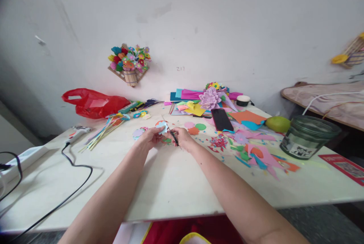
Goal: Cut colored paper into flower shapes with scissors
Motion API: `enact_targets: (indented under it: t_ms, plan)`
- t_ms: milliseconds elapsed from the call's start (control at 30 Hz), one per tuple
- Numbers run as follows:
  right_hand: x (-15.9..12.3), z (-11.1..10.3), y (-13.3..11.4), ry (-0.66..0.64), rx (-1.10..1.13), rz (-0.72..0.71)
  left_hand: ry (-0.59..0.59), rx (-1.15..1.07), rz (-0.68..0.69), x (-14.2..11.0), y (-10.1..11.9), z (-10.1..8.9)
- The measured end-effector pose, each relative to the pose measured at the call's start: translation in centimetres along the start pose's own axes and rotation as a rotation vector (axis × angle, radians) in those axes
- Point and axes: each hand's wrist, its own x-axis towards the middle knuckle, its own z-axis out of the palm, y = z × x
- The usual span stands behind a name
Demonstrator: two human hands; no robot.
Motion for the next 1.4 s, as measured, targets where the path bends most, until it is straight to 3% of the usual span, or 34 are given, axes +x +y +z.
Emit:
enact_targets:
  t_ms: [433,800,1400]
  plan:
    - [-1.2,-2.0,-1.5,-0.190,-0.055,0.042,-0.190,0.149,0.095,0.3,0.2,-1.9]
    - [-1.3,-3.1,-1.6,-0.313,-0.133,0.032,-0.251,0.289,0.161,0.5,0.1,-2.4]
    - [-1.0,-3.1,-1.4,-0.311,-0.171,0.023,-0.286,0.214,0.140,0.6,-0.1,-2.3]
